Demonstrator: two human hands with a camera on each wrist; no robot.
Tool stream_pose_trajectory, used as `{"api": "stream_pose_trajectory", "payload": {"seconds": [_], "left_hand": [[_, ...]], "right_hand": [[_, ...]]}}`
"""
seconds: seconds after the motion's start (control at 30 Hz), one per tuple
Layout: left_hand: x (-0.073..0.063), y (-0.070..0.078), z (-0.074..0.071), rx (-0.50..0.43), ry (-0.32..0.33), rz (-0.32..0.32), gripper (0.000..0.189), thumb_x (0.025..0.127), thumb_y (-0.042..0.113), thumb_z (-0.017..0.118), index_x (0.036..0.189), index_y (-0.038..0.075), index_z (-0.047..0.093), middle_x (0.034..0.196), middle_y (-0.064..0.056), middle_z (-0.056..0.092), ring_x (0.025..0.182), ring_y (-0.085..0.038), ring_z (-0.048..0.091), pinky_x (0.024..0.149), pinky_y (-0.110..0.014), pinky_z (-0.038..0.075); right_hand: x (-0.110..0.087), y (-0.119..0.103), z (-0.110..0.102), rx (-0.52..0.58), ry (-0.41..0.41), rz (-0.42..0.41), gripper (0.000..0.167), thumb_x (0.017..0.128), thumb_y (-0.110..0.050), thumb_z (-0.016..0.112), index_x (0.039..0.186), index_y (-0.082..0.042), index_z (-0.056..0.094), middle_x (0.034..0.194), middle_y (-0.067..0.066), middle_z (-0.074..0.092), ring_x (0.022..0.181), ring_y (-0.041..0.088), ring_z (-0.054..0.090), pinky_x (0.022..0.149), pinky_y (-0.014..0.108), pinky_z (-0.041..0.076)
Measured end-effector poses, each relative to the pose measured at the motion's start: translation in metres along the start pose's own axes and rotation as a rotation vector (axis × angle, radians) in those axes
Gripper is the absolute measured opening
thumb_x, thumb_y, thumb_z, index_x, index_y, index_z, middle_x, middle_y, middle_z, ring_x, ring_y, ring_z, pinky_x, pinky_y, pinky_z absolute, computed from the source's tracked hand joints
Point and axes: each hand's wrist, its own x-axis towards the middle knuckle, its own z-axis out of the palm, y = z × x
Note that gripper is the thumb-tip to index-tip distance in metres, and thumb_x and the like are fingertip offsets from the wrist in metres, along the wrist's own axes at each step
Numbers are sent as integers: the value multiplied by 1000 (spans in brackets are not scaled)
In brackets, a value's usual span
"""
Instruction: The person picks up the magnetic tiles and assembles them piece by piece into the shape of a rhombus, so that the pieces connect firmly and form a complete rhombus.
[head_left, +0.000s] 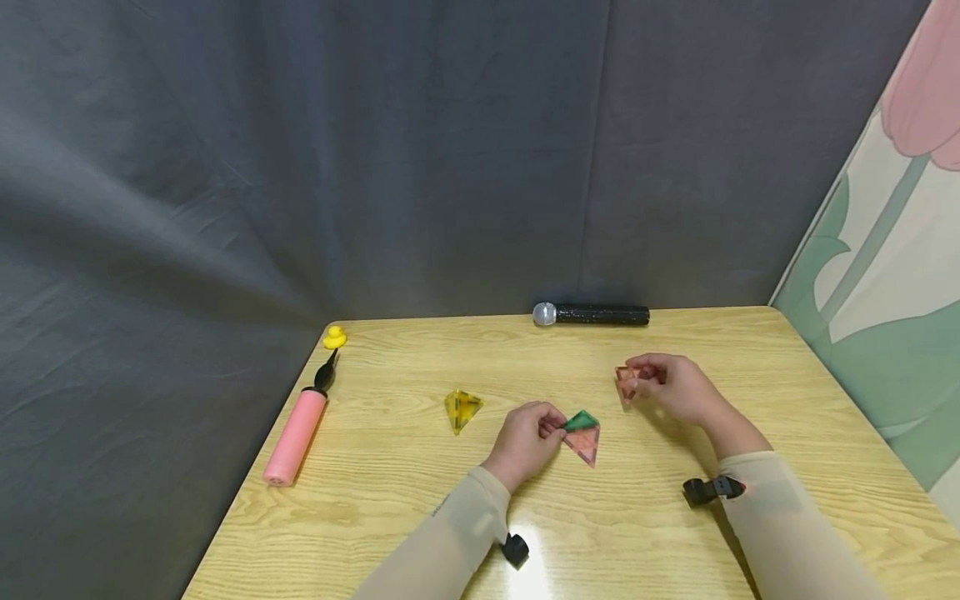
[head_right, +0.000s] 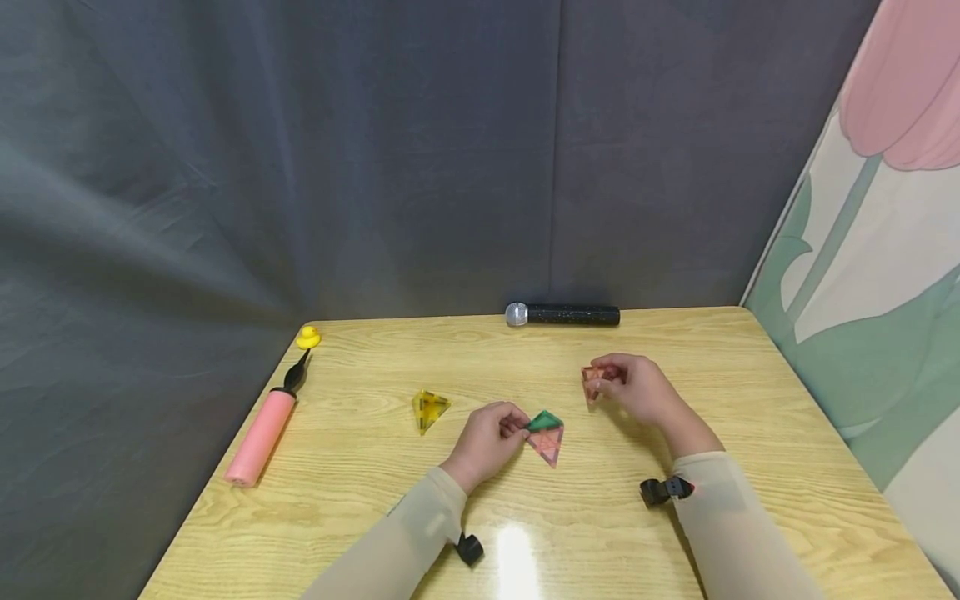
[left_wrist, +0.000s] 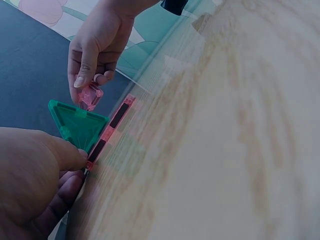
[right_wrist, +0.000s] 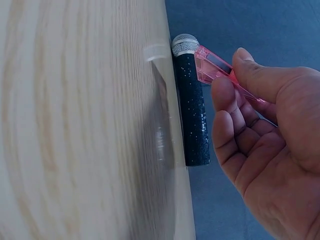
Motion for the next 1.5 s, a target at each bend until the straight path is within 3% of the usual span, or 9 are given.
{"api": "stream_pose_trajectory", "payload": {"seconds": [0.43, 0.9, 1.27, 1.5], "left_hand": [[2, -2, -1, 54, 36, 34, 8, 95, 8, 79, 98, 15, 75, 90, 10, 67, 79, 4, 60, 71, -14, 53], [3, -3, -6, 133, 79, 17, 9, 94, 11, 81, 98, 17, 75, 89, 11, 66, 78, 3, 59, 70, -14, 52], [3, -5, -7, 115, 82, -4, 9, 94, 11, 80, 97, 19, 75, 89, 12, 67, 78, 4, 59, 71, -15, 53], [4, -7, -7, 94, 79, -18, 8, 95, 12, 80, 98, 18, 75, 90, 10, 68, 78, 3, 60, 71, -16, 54]], "right_hand": [[3, -4, 8, 23, -47, -9, 33, 101, -13, 73, 131, 0, 70, 99, 8, 70, 79, 20, 58, 60, 28, 50], [-1, -20, 10, 19, -46, -41, 29, 97, -12, 77, 125, -5, 73, 94, 5, 68, 78, 19, 59, 61, 28, 51], [-4, -34, 13, 5, -76, -77, 26, 94, -5, 78, 121, -4, 75, 90, 3, 67, 76, 20, 60, 62, 28, 51], [-4, -39, 17, 6, -92, -87, 26, 93, -9, 81, 118, -5, 77, 89, 1, 68, 77, 19, 62, 64, 28, 52]]}}
